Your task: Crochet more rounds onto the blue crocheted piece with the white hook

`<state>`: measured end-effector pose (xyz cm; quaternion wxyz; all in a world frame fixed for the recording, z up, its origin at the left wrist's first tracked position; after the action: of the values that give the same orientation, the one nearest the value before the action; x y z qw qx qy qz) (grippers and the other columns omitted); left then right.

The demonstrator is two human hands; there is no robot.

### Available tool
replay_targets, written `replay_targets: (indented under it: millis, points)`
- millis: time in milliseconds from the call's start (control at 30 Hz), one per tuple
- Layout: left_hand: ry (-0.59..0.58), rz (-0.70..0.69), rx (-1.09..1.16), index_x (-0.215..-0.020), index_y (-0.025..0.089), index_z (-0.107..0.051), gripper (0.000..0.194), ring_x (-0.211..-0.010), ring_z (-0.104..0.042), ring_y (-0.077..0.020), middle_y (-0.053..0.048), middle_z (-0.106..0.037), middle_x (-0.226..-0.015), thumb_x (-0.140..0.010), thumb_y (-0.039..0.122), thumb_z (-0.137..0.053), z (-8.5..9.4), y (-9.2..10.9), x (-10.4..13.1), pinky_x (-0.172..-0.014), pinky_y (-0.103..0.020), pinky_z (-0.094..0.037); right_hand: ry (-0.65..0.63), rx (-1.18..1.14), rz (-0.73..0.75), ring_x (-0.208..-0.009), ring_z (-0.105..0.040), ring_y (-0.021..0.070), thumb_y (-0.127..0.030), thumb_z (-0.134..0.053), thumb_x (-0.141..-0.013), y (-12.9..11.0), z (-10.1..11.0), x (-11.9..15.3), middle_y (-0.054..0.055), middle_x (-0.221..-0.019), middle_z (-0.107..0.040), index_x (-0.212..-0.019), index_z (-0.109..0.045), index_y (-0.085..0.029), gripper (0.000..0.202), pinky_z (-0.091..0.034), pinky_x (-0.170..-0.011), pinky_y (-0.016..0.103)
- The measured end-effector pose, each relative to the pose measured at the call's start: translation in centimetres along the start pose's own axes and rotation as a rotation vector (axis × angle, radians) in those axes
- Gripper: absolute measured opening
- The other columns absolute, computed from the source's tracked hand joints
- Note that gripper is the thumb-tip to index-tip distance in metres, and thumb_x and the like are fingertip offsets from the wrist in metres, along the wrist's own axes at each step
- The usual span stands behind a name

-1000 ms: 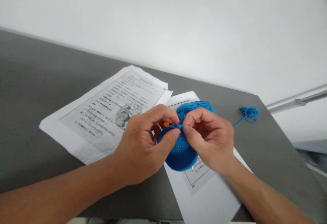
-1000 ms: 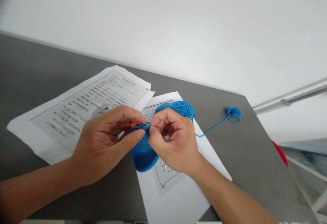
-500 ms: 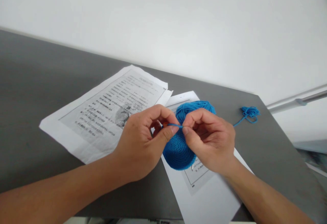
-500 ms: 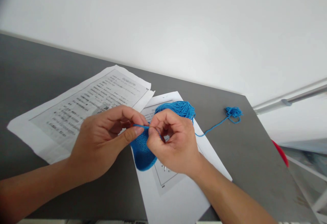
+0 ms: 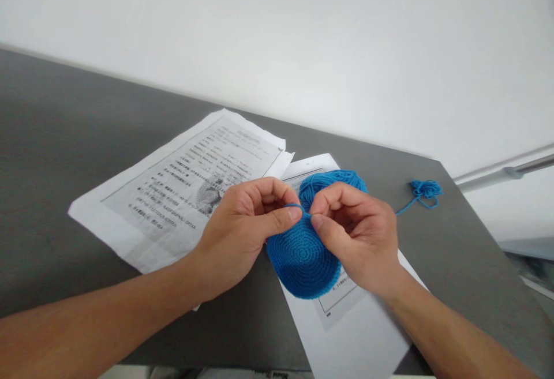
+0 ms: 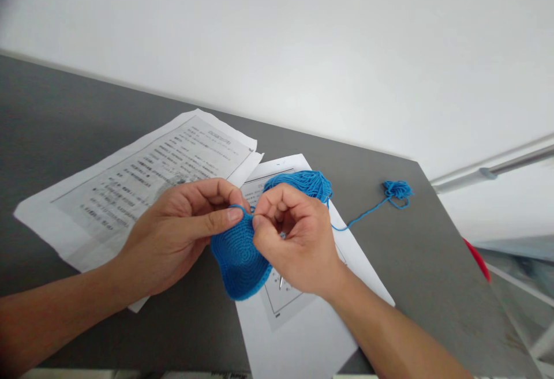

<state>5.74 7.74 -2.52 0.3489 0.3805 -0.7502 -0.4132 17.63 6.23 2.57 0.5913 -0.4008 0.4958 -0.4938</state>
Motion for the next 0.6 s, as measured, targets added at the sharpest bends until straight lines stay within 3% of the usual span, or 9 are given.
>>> replay_targets:
  millis: [600]
  points:
    - [0.007,0.084,0.049,-0.077,0.017,-0.064,0.023,-0.057,-0.046,-0.0095,0.002,-0.058,-0.065,-0.071,0.027,-0.084,0.0,-0.67,-0.01,-0.054,-0.024,-0.029,-0.009,-0.043,-0.021,-0.042,-0.038,0.0044,-0.011,-0.064,-0.071,-0.07,-0.11,0.01,-0.007,-0.052,-0.05,-0.067,-0.061,-0.019,0.01,-0.026,-0.037,0.017]
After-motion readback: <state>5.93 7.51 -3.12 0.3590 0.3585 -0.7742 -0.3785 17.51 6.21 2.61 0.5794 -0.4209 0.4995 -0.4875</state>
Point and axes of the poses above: each hand's wrist, its own x-axis away from the middle knuckle, its own z-axis out of the back of the hand, y = z × x, the point moved 10 cm from there along -x, towards the middle knuckle
